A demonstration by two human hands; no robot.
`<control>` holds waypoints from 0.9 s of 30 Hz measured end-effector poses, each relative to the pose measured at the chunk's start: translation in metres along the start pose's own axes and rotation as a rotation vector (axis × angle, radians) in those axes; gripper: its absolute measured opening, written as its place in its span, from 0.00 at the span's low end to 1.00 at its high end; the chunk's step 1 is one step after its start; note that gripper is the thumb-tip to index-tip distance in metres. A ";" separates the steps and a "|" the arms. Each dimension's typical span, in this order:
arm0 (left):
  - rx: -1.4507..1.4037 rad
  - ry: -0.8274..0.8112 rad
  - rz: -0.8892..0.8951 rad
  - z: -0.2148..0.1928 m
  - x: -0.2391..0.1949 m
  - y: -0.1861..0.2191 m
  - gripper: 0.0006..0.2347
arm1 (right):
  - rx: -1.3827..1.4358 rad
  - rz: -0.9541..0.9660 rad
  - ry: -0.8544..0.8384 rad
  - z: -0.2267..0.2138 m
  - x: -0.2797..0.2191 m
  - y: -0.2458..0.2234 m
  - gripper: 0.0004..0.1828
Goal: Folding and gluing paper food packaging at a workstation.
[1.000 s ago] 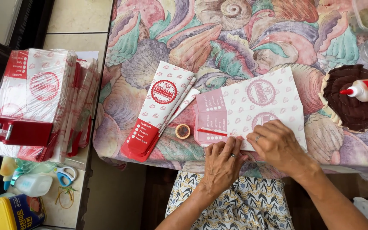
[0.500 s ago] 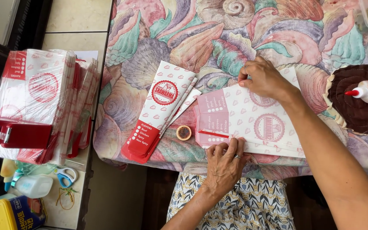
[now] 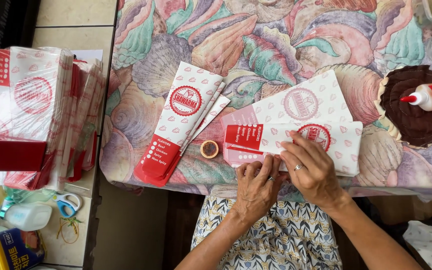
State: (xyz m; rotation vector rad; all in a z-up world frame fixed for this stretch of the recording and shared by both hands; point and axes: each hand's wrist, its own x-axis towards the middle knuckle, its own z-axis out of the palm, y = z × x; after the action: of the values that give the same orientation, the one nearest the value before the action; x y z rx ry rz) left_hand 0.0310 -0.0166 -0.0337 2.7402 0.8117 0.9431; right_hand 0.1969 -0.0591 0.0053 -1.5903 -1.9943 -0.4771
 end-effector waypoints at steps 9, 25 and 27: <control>-0.156 -0.071 0.033 0.001 -0.009 -0.007 0.19 | 0.047 -0.011 0.025 -0.006 0.001 0.000 0.07; -0.035 -0.176 0.213 -0.046 0.048 -0.068 0.04 | 0.145 0.112 -0.001 0.000 -0.042 0.023 0.02; -0.030 -0.189 0.250 -0.048 0.050 -0.070 0.04 | 0.156 0.164 -0.009 -0.008 -0.056 0.032 0.03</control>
State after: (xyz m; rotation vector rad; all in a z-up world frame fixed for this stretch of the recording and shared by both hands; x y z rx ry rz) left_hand 0.0038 0.0668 0.0109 2.8948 0.4281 0.7110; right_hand 0.2378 -0.1000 -0.0243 -1.6429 -1.8401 -0.2454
